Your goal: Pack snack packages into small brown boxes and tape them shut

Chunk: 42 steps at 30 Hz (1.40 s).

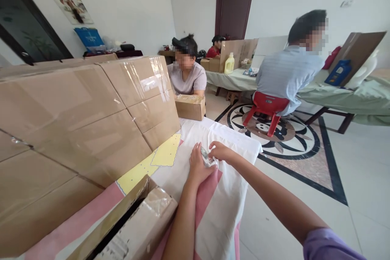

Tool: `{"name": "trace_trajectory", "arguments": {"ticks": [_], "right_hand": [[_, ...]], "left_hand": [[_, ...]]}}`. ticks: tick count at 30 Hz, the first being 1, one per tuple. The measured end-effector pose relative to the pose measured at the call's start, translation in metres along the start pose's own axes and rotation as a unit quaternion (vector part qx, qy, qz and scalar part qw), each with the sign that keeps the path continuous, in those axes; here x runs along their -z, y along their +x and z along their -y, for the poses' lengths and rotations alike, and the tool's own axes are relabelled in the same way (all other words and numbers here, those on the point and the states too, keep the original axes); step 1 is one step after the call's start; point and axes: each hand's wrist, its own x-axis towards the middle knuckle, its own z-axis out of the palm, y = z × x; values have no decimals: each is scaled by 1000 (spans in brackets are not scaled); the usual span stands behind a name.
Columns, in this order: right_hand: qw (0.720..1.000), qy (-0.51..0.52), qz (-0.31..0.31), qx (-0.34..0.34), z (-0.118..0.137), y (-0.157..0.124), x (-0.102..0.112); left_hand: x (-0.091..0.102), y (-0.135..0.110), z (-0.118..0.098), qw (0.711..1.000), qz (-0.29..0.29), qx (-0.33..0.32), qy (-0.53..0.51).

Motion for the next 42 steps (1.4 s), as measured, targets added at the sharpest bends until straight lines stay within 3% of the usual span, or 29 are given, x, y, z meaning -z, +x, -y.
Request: {"name": "trace_trajectory", "arguments": {"ticks": [8, 19, 30, 42], "right_hand": [[999, 8, -27, 27, 10, -21, 3], [998, -12, -63, 19, -25, -42, -4], [996, 77, 17, 34, -56, -55, -16], [989, 130, -39, 51, -62, -57, -29]], "left_hand": [[3, -3, -5, 1000, -9, 2, 15], [4, -6, -6, 1000, -12, 1, 7], [5, -7, -4, 999, -28, -23, -1], [8, -8, -4, 999, -23, -23, -9]]}}
